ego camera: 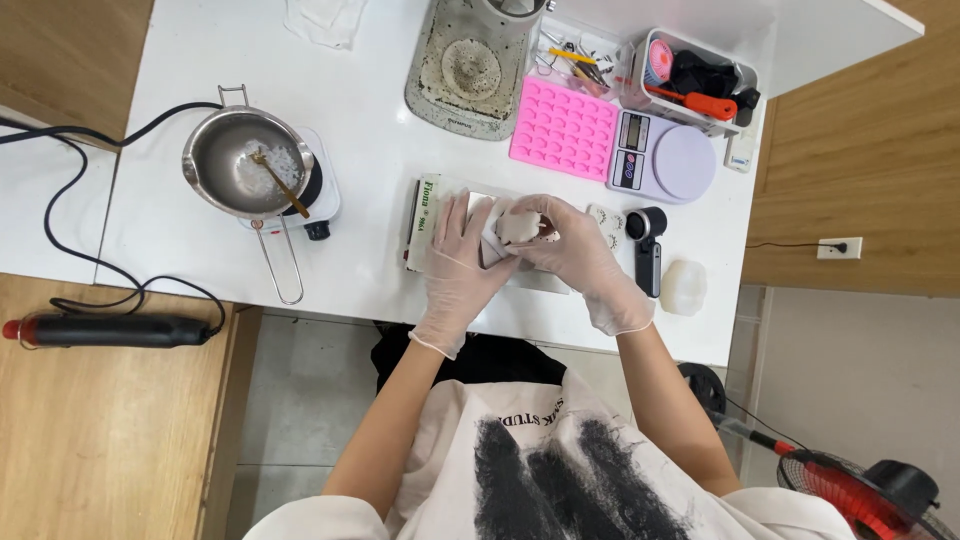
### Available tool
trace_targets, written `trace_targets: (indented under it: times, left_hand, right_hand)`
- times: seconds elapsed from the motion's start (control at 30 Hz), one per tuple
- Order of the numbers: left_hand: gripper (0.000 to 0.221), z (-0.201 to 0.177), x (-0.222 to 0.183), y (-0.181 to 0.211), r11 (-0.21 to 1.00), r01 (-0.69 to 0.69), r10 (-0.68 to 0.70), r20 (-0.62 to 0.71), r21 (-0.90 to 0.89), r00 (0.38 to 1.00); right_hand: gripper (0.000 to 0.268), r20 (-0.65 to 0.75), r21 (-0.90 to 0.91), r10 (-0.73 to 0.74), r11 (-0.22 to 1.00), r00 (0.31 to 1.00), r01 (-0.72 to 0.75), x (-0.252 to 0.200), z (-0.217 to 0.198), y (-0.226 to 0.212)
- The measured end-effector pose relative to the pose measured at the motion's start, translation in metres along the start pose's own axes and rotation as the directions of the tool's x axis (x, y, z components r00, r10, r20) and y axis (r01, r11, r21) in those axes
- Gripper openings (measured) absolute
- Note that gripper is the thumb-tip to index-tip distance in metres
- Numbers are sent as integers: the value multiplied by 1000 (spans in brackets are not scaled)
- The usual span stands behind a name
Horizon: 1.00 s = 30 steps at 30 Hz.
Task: Preparing candle molds and stirring wax in a melting pot.
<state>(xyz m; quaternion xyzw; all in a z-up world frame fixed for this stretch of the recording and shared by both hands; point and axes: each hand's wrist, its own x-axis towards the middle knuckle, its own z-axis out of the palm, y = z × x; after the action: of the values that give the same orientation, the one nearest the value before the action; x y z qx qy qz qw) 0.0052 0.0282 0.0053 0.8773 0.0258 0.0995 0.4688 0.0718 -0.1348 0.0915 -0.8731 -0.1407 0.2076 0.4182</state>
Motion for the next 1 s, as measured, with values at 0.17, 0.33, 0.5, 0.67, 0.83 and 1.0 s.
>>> trace_targets:
  times: [0.17,0.33,0.5,0.67,0.83,1.0]
  left_hand:
    - [86,-16,9,-5,998,-49,46,119,30,992]
    - [90,-32,21,-12,996,-92,89,196,6,977]
    - [107,-34,27,-19,987,-157,144,307,20,941]
    - [101,-22,14,-18,986,-162,152,218,28,964]
    - [103,-12,8,-13,994,-95,101,158,-47,982]
    - [94,-12,11,-14,997,-72,75,145,-27,987]
  right_hand:
    - [47,-25,-35,70,997,997,-70,-4,2,-12]
    - [47,-25,11,122,992,992,-122,-6,6,-21]
    - [47,-25,29,128,991,991,-127,-7,5,-25]
    - [49,17,-26,111,994,994,-110,-8,0,-30]
    - [51,30,-32,88,996,996,-87,-9,-1,-26]
    - [50,18,-45,95,995,995,-94,-9,4,-29]
